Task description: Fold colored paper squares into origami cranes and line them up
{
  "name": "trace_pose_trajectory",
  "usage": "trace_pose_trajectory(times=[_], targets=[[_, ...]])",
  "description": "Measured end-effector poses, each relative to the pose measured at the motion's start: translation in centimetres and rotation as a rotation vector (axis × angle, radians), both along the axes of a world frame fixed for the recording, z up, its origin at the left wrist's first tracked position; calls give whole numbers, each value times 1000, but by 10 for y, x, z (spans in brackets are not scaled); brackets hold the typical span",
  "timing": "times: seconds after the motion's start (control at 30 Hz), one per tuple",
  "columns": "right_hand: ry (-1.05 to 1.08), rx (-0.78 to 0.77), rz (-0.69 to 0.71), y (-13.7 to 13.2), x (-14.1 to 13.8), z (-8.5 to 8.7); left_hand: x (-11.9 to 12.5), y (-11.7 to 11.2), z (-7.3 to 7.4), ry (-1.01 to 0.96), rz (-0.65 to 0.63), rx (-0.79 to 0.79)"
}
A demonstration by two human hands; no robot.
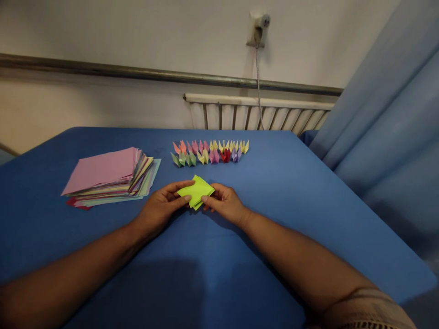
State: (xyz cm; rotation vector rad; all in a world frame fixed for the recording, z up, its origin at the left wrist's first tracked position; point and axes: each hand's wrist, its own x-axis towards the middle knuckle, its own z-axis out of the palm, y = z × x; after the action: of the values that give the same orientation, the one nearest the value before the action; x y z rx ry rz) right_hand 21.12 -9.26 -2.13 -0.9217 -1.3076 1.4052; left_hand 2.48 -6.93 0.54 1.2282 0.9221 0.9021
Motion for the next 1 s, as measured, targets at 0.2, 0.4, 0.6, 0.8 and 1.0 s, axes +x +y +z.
trace_pose_trajectory(times=[0.2,0.4,0.6,0.8,1.0], targets=[[34,38,-17,-1,-2,2,-3,5,-2,-97,0,-126],[12,-1,-25,-1,3,1,-2,5,0,-108,15,-139],[67,-86,-21,1,4,-1,-2,3,-3,-65,-20,-78],[48,-59,-50,1,4,0,-3,4,-3,-13,-36,-60],[-128,56,-208,-2,-3,2,0,2,-7,149,4,208]])
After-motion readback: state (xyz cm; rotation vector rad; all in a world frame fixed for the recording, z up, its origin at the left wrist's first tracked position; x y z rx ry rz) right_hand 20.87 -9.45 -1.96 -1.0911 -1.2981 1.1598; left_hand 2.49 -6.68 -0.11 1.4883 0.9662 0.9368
